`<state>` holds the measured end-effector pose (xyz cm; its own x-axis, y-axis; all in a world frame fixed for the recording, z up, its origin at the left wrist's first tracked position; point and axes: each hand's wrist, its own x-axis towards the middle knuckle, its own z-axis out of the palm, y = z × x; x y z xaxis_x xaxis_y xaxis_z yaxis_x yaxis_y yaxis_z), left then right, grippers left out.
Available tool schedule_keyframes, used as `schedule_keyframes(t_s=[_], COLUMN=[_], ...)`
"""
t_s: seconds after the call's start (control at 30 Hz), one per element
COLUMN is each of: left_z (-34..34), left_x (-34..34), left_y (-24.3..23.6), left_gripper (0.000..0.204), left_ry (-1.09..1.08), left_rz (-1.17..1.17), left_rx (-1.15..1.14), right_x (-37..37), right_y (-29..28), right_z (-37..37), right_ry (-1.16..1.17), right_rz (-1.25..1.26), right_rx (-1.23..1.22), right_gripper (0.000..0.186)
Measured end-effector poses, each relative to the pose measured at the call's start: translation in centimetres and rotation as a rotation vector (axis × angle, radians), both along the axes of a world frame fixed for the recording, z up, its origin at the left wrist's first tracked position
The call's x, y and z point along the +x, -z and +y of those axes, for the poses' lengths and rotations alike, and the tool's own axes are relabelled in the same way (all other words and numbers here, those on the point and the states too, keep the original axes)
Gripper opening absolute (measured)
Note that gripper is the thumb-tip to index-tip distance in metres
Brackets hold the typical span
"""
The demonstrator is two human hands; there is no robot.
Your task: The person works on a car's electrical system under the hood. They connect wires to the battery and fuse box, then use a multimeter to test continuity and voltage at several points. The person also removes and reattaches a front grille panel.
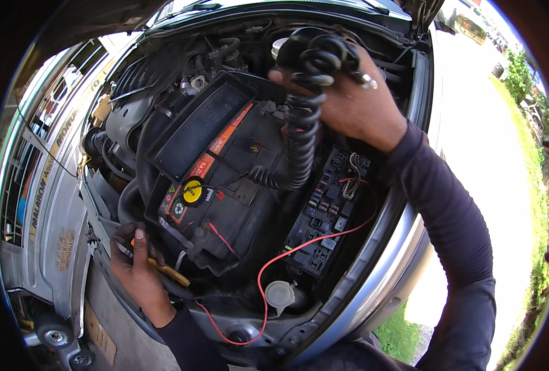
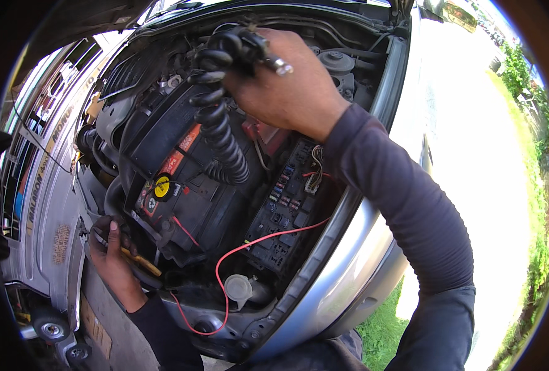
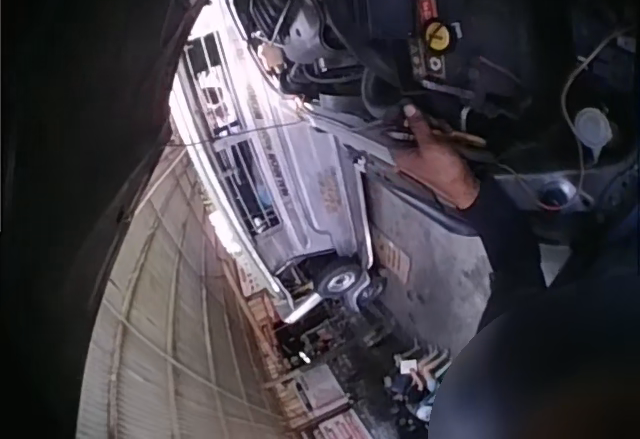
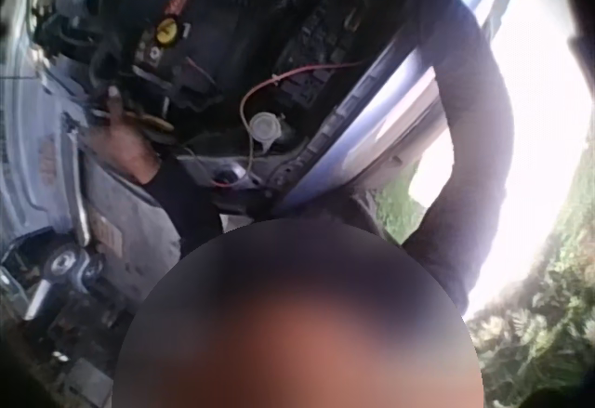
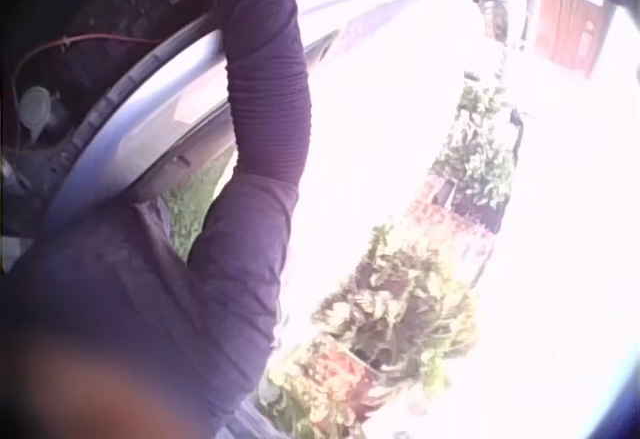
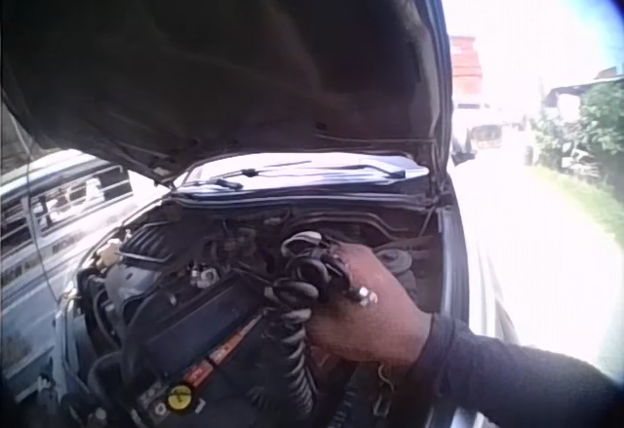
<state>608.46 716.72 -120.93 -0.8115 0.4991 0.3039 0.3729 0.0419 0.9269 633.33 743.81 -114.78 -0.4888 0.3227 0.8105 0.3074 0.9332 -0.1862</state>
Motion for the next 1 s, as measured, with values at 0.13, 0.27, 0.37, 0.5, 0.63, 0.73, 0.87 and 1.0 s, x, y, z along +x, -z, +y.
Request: schedule_keyframes(t_s=[0.13, 0.27, 0.37, 0.5, 0.63, 0.73, 0.87, 1.0], left_z=[0.7, 0.5, 0.2, 0.1, -0.2, 0.3, 0.2, 0.3], left_x=[0.7, 0.7, 0.5, 0.6, 0.7, 1.3, 0.3, -0.7], left_y=[-0.3, -0.2, -0.1, -0.5, -1.6, -3.0, -4.2, -5.1], left_gripper=[0.016, 0.016, 0.016, 0.016, 0.019, 0.022, 0.022, 0.023], left_ry=[-0.032, -0.033, -0.009, 0.016, 0.012, 0.065, 0.135, 0.118], left_rz=[-0.028, -0.047, -0.064, -0.053, -0.062, -0.056, 0.006, 0.146], left_rx=[0.023, 0.045, 0.067, 0.057, 0.056, -0.026, -0.205, -0.242], right_x=[-3.0, -3.6, -3.6, -3.7, -4.7, -3.5, -3.7, -4.5], right_y=[-0.1, 0.1, 0.1, -0.2, -0.5, -0.9, -1.1, -1.2], right_z=[2.4, 3.6, 3.2, 2.8, 2.1, 3.7, 3.2, 1.2], right_ry=[-0.020, -0.011, -0.013, -0.044, 0.066, 0.028, 0.090, 0.151], right_rz=[-0.084, -0.158, -0.170, -0.130, -0.091, -0.119, -0.110, -0.088], right_rx=[-0.209, -0.310, -0.324, -0.254, -0.286, -0.264, -0.296, -0.252], right_gripper=[0.026, 0.032, 0.034, 0.034, 0.035, 0.037, 0.038, 0.040])
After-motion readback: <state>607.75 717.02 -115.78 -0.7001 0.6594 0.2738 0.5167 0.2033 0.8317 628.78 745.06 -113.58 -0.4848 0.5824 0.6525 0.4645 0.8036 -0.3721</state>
